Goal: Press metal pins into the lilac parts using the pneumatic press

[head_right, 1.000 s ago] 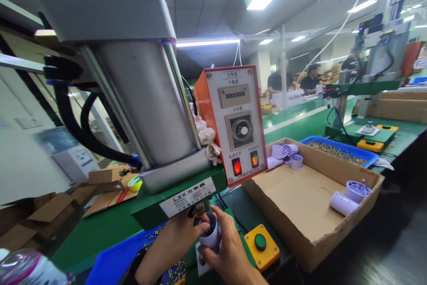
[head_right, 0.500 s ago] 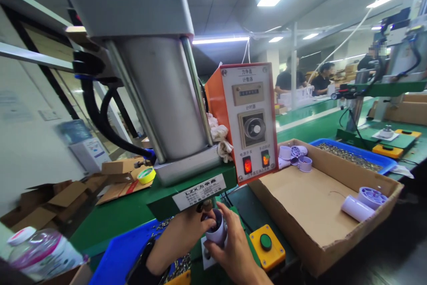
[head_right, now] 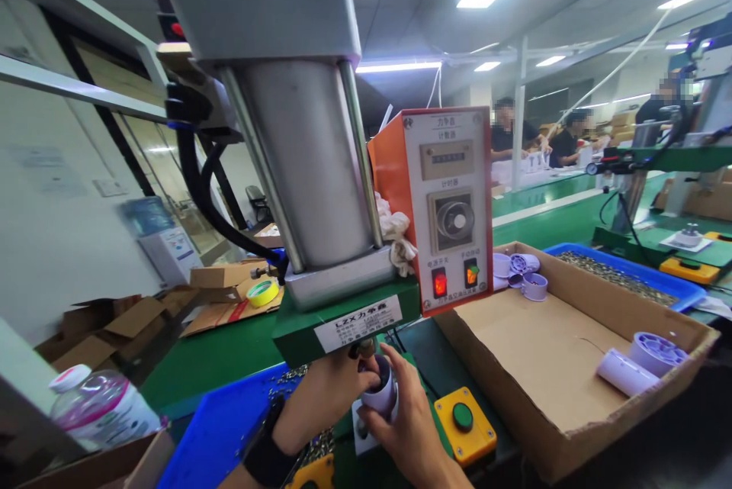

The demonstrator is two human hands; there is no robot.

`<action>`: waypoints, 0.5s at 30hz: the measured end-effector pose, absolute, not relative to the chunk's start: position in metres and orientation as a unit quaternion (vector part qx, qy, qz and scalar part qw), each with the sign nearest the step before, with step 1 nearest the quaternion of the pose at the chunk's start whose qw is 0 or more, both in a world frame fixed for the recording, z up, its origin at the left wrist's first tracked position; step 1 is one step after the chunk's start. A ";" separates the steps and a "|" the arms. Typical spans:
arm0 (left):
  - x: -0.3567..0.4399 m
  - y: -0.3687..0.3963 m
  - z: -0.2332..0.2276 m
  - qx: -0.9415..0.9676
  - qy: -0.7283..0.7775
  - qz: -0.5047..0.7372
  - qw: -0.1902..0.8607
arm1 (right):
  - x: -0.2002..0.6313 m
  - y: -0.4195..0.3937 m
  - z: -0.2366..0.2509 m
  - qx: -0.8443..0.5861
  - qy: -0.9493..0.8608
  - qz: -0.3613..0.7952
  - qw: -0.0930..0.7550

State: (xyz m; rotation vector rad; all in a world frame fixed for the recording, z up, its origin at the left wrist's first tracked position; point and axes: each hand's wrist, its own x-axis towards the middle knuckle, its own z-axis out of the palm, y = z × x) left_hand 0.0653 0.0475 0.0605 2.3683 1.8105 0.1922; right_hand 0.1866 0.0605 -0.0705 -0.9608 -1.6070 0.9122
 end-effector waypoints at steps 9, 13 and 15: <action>0.067 0.036 0.075 0.737 0.633 0.188 0.142 | 0.202 0.059 -0.062 -0.435 -0.740 0.292 0.422; 0.026 -0.009 0.038 0.675 0.689 0.251 0.079 | 0.254 0.057 -0.079 -0.439 -0.777 0.087 0.443; 0.005 -0.037 0.003 0.679 0.708 0.193 0.022 | 0.280 0.054 -0.094 -0.432 -0.778 -0.025 0.457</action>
